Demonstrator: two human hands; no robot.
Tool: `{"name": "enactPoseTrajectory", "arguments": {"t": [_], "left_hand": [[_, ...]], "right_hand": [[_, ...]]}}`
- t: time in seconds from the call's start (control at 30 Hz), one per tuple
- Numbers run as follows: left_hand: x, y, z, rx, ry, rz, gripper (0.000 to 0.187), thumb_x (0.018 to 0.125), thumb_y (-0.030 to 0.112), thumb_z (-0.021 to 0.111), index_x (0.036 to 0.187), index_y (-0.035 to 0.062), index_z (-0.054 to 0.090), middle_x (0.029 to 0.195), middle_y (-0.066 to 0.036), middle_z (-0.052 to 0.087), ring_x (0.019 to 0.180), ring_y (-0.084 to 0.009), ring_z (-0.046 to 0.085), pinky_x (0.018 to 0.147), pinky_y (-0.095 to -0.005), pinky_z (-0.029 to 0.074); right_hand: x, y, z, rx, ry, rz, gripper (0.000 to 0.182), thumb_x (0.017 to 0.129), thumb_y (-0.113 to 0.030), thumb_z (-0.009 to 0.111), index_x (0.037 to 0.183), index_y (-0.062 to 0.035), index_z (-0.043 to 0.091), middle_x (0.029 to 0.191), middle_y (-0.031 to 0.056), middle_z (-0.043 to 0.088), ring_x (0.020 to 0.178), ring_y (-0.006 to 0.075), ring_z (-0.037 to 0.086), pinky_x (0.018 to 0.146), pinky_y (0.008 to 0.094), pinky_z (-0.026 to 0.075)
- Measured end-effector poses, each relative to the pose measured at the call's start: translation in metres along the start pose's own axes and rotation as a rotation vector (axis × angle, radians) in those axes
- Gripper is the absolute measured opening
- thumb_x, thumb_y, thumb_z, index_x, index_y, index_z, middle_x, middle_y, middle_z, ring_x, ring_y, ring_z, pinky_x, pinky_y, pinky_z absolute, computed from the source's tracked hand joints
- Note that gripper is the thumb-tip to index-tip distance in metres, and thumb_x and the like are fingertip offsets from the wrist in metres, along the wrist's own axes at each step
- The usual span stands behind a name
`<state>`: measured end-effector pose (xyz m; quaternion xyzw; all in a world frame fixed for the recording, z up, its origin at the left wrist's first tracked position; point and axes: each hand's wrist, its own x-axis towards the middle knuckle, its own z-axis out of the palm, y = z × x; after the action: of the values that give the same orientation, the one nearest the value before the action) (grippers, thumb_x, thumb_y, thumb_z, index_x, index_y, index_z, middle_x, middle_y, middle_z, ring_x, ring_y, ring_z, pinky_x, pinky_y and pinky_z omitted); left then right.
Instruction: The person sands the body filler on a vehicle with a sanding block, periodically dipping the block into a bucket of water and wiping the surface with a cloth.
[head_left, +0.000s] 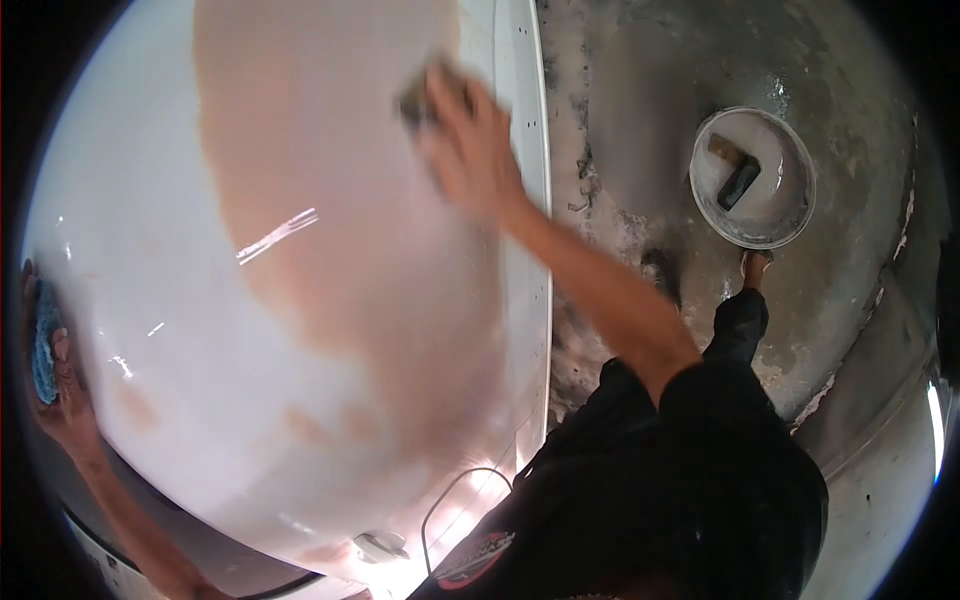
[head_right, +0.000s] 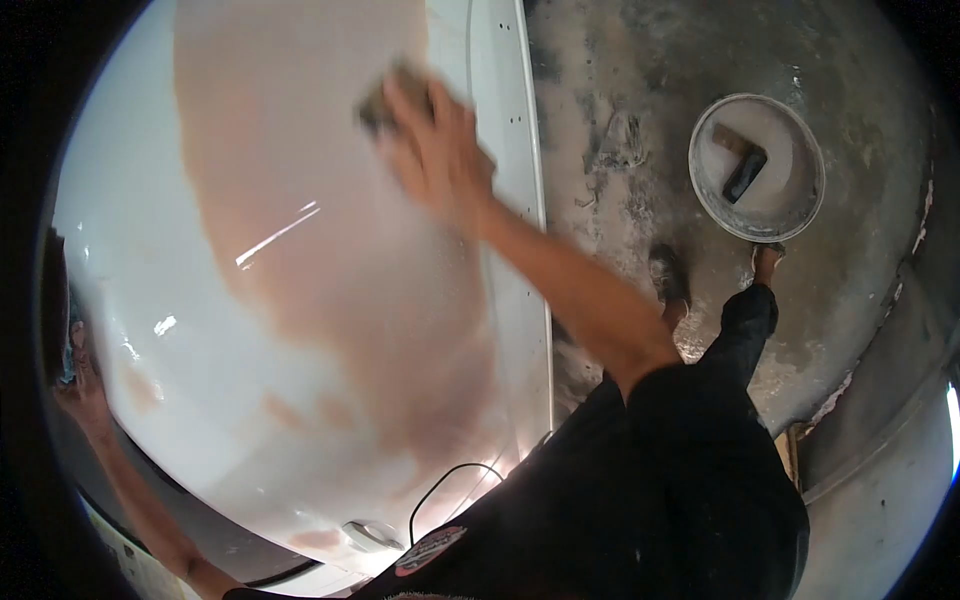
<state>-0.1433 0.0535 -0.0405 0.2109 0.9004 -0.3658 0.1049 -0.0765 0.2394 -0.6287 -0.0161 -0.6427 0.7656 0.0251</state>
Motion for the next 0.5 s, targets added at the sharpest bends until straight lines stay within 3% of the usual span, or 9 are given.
{"name": "enactPoseTrajectory", "arguments": {"t": [0.13, 0.23, 0.3, 0.37, 0.5], "left_hand": [[0.041, 0.047, -0.005, 0.011, 0.050, 0.140, 0.042, 0.103, 0.017, 0.047, 0.141, -0.0003, 0.051, 0.144, -0.015, 0.055, 0.133, -0.0266, 0.053, 0.111, -0.0401, 0.042], [0.056, 0.062, -0.009, 0.017, 0.054, 0.177, 0.043, 0.102, 0.023, 0.049, 0.140, 0.0021, 0.052, 0.144, -0.014, 0.055, 0.133, -0.0272, 0.052, 0.112, -0.0421, 0.042], [0.057, 0.067, -0.011, 0.024, 0.067, 0.186, 0.044, 0.102, 0.026, 0.050, 0.140, 0.0038, 0.053, 0.144, -0.014, 0.055, 0.134, -0.0276, 0.052, 0.112, -0.0434, 0.041], [0.061, 0.074, -0.011, 0.025, 0.084, 0.199, 0.045, 0.102, 0.029, 0.051, 0.140, 0.0054, 0.053, 0.144, -0.014, 0.055, 0.134, -0.0281, 0.051, 0.112, -0.0447, 0.041], [0.065, 0.085, -0.011, 0.024, 0.105, 0.214, 0.048, 0.101, 0.036, 0.053, 0.140, 0.0087, 0.055, 0.144, -0.013, 0.054, 0.135, -0.0289, 0.050, 0.113, -0.0474, 0.040]], "right_hand": [[-0.141, 0.007, 0.004, 0.054, -0.096, -0.176, 0.064, 0.091, -0.034, 0.061, 0.152, -0.0258, 0.043, 0.155, 0.0244, 0.030, 0.135, 0.0474, 0.035, 0.108, 0.0538, 0.039], [-0.075, 0.008, -0.002, -0.013, -0.067, -0.073, 0.061, 0.091, -0.033, 0.059, 0.150, -0.0186, 0.046, 0.154, 0.0233, 0.033, 0.132, 0.0463, 0.039, 0.110, 0.0524, 0.036], [0.020, 0.005, -0.009, -0.014, -0.027, -0.050, 0.057, 0.092, -0.032, 0.058, 0.145, -0.0128, 0.051, 0.151, 0.0226, 0.036, 0.128, 0.0455, 0.043, 0.110, 0.0506, 0.035], [0.099, 0.023, -0.006, 0.083, 0.086, -0.179, 0.058, 0.092, -0.033, 0.057, 0.147, -0.0148, 0.048, 0.149, 0.0223, 0.038, 0.126, 0.0456, 0.043, 0.109, 0.0499, 0.036], [0.095, 0.005, -0.005, 0.101, 0.048, 0.029, 0.060, 0.092, -0.030, 0.059, 0.149, -0.0198, 0.046, 0.148, 0.0237, 0.038, 0.125, 0.0464, 0.043, 0.108, 0.0512, 0.039]]}}
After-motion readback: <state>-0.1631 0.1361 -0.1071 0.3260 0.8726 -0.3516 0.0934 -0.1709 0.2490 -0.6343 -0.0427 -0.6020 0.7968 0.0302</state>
